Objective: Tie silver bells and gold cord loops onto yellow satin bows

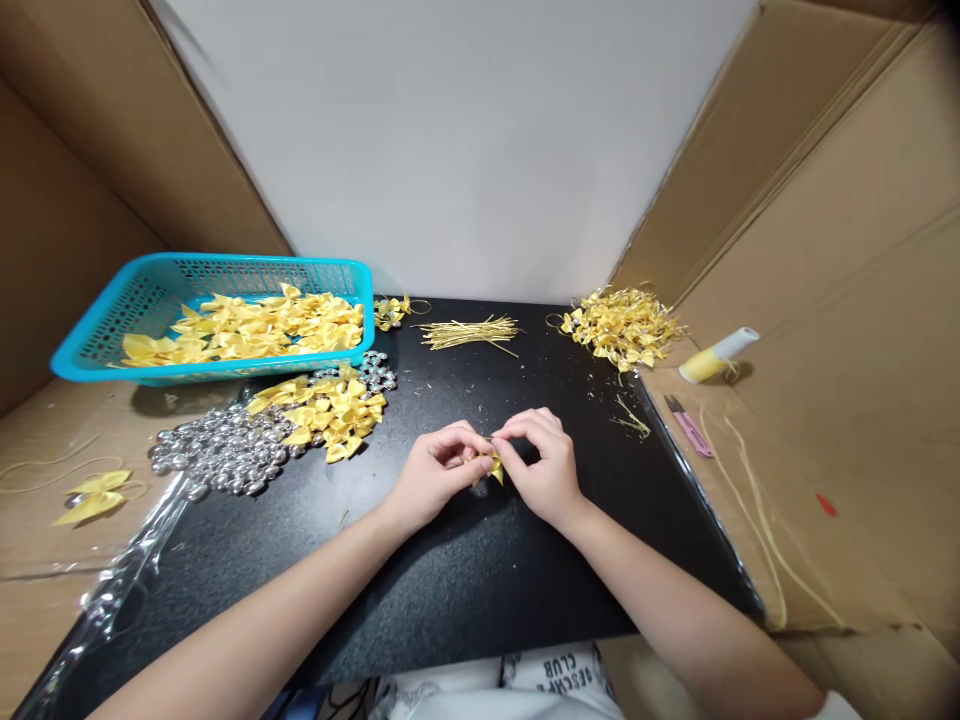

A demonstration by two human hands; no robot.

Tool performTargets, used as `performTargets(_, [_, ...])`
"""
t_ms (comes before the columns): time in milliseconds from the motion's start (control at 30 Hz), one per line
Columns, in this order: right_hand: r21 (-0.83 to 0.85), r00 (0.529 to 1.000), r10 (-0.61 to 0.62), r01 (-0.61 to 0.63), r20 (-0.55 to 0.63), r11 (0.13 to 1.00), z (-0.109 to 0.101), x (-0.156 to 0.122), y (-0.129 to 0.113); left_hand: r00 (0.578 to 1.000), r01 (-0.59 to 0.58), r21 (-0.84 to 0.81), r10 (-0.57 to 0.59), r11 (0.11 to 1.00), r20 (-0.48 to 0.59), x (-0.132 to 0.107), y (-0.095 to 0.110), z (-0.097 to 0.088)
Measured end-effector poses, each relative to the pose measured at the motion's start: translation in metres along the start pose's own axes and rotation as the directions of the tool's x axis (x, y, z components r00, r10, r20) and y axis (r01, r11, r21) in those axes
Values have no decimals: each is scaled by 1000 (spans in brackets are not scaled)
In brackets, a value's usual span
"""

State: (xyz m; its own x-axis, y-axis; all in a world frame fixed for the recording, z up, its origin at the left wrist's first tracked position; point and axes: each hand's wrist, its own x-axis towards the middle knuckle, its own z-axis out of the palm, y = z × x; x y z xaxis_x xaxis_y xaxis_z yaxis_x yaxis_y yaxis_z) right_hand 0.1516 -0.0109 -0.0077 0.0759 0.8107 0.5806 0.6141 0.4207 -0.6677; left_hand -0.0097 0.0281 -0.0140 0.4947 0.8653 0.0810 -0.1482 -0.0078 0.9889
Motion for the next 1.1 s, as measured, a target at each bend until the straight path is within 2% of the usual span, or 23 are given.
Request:
performTargets(167, [-44,997,-82,81,-14,996,-1,0,-2,995,56,-65,-61,996,-74,2,-6,-1])
performTargets(267, [-50,993,-119,118,-15,992,-1,0,-2,992,65,-36,-69,997,-103,3,-5,-1])
performTargets(433, [-78,989,-146,146,6,986,-1,-1,1,996,-32,188,47,982,-80,1,2,0])
performTargets(667, [-79,986,-133,141,95,987,0,-3,1,985,-140,438,171,888,-33,0,3,-3])
performTargets(833, [-43,990,-76,81,122,996,0,-2,0,978,-167,519,208,838,-21,1,-1,-6])
performTargets(967, [60,990,19,-27,138,998,-3,3,2,976,-168,518,215,839,-33,1,-2,-5])
performTargets(1100, [79,968,92,-113,235,990,-5,7,7,983,-124,518,178,846,-54,1,-4,-6])
